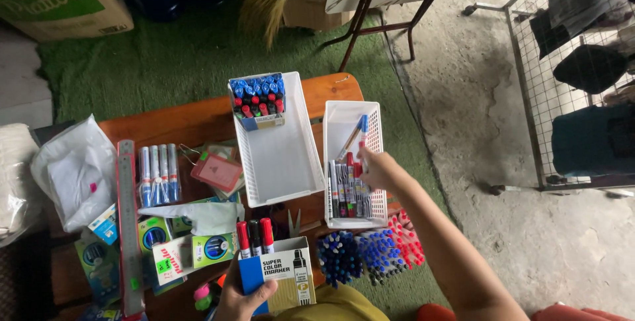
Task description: Sorting various markers and pens into plastic organizational bins on a table.
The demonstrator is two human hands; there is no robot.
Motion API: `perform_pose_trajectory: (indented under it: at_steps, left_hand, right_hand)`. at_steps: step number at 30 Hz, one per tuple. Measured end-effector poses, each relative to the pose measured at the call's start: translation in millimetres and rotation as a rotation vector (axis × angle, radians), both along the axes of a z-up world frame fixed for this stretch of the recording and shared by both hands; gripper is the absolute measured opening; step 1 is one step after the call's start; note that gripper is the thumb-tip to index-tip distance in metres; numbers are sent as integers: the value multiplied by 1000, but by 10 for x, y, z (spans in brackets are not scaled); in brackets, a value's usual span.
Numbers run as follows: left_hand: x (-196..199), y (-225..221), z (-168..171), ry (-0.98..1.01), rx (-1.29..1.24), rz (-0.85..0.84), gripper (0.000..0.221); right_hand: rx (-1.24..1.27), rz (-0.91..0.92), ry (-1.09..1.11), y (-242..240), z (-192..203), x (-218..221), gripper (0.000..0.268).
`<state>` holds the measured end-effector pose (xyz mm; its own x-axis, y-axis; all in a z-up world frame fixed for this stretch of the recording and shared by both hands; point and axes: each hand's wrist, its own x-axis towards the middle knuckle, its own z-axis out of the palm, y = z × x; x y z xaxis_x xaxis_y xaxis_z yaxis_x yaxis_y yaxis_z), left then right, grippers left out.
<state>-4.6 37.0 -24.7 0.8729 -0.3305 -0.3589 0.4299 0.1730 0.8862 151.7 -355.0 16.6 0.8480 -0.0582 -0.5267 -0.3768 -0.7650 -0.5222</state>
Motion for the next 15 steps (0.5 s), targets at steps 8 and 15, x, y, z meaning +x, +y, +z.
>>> perform_pose_trajectory:
  at_steps: [8, 15]
  left_hand:
    - [65, -101, 147, 75, 33, -34, 81]
    - [-6, -142, 121, 49, 31, -48, 78]
  right_hand:
    - [21, 100, 117, 105, -226, 18, 43]
    - [-340, 315, 210, 295, -602, 122, 44]
